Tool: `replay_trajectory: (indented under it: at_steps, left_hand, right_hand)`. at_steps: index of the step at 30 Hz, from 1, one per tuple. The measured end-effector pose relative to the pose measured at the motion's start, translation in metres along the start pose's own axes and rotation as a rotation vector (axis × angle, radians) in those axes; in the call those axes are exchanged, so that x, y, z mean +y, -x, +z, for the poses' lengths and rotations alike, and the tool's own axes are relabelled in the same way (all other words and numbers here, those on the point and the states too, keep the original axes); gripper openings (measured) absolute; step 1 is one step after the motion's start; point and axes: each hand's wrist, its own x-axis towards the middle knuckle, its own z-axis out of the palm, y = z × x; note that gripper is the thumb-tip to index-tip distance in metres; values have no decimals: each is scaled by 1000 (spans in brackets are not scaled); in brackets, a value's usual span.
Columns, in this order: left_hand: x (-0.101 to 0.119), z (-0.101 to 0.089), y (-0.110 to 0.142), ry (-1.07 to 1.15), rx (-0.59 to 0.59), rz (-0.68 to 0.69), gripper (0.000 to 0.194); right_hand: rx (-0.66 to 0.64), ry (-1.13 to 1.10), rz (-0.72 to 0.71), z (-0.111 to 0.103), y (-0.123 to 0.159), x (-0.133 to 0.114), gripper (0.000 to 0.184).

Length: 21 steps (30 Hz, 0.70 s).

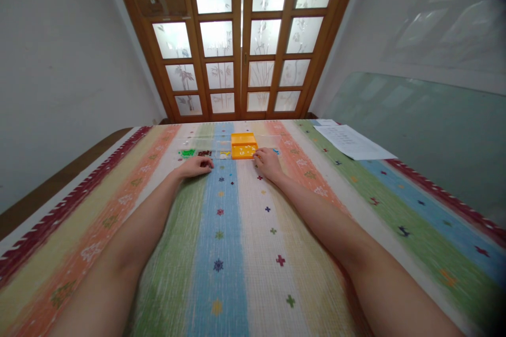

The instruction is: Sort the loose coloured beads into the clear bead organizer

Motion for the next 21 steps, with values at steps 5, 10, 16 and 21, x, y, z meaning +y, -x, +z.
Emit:
replay_trajectory:
  at_steps: [5,10,16,21]
  left_hand:
    - [-5,5,-2,-101,47,55,19]
    - [-7,8,-2,-93,173,51,18]
    - [1,9,-1,-166,174,28,18]
    - [4,12,-3,-190,195,21,17]
  right_hand:
    - [-5,6,-3,1,0,1,23]
    - [0,0,-13,2,0,2,24]
    - [-3,3,-24,0,1,0,23]
    - [-13,0,-27,-2,1,-2,24]
